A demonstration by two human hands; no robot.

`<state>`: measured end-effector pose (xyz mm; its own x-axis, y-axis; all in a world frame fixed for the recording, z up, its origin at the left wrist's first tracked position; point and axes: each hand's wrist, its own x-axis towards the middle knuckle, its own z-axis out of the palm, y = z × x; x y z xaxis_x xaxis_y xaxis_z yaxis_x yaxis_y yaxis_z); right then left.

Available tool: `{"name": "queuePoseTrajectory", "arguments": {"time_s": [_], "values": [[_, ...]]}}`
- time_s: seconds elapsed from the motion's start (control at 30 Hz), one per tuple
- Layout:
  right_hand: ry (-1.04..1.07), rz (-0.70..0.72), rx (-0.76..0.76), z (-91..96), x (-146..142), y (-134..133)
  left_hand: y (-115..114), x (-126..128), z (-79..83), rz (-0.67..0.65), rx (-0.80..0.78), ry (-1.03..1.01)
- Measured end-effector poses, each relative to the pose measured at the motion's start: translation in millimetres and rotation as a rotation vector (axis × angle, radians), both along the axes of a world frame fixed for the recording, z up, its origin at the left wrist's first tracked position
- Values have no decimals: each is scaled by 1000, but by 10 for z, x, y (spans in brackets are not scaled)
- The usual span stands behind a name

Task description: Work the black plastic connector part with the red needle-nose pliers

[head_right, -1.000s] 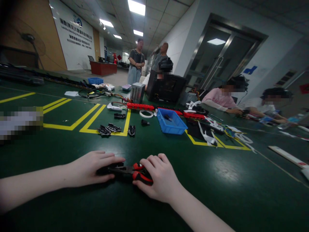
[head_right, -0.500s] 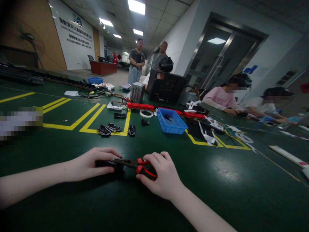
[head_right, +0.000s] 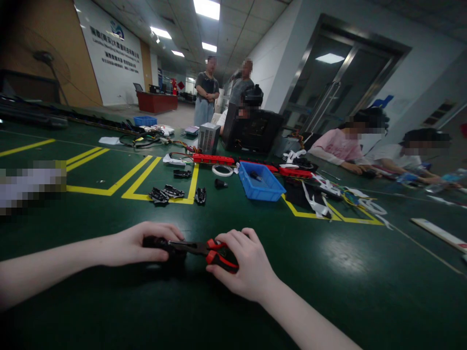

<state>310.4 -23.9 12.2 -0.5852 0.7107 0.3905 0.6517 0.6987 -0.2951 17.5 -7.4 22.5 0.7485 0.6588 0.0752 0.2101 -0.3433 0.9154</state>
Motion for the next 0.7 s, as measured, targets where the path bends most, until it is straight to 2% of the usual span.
{"name": "queuePoseTrajectory", "arguments": {"time_s": [0.13,0.4,0.47,0.6,0.7], "values": [[-5,2,15,-5,9,5,-4,1,7,3,8,5],[-15,5,18,4,26,11,39,-17,-78,-19,32,-18],[-22,-1,33,7,38,17,40,-20,-99,-16,-13,-28],[-35,5,64,13,56,32,42,-25,-150,-7,-205,-59],[-32,6,57,27,55,35,53,-26,-177,9,-243,-71]]}}
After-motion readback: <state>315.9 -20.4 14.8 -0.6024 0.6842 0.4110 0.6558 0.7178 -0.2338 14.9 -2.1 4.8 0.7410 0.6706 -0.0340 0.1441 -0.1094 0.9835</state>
